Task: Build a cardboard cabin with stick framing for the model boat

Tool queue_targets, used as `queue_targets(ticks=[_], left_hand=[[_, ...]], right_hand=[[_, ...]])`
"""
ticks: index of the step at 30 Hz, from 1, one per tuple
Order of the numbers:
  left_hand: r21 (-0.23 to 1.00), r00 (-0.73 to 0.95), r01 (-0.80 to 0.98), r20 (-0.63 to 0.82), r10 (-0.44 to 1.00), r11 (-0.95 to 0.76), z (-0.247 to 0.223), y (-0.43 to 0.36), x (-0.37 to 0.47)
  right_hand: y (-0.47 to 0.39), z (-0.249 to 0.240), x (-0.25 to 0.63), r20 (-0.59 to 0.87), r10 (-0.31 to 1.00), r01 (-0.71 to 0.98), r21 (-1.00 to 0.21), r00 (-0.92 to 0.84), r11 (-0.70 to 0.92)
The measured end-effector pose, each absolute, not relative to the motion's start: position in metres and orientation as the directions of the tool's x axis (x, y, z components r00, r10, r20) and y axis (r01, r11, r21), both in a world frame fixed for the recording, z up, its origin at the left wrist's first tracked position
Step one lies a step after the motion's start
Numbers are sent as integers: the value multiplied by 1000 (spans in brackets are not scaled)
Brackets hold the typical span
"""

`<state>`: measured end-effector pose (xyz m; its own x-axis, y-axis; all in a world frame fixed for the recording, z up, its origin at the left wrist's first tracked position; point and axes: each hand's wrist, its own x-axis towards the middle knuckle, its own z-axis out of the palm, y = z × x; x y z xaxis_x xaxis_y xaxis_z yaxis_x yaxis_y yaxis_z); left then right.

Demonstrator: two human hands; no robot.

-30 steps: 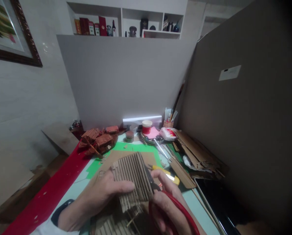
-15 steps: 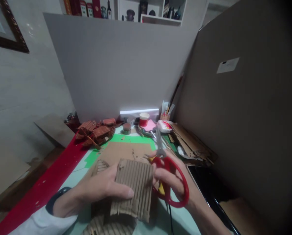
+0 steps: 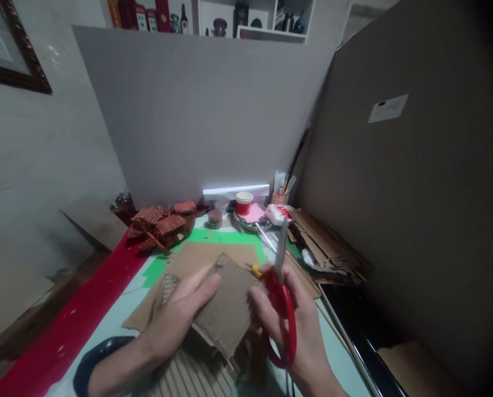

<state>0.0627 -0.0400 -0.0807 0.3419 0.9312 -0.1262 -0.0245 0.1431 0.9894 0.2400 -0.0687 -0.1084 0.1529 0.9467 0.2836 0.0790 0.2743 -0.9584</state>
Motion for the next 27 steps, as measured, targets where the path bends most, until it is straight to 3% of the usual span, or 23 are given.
queue_targets(ticks=[3,6,14,18,23,27], left_hand=[[989,194,147,-25,981,-4,-77,-50,61],[981,265,169,47,963,-94,-75,-49,58],[978,422,-121,-103,901,168,-86,-33,60],[968,462,-80,-176,869,239,-90,-32,58],[981,411,-23,-165,897,191,-80,-27,49],[983,304,-92,-124,945,159,-68,-18,40]], right_hand=[[-76,-102,236,296,933,58,-955,206,291],[-82,-94,232,237,952,20,-971,193,238],[-75,-101,234,284,934,10,-957,217,289],[-72,-103,239,285,942,73,-958,177,276],[-67,-95,249,196,979,-33,-980,64,198],[-60,-94,259,156,987,48,-987,45,154]])
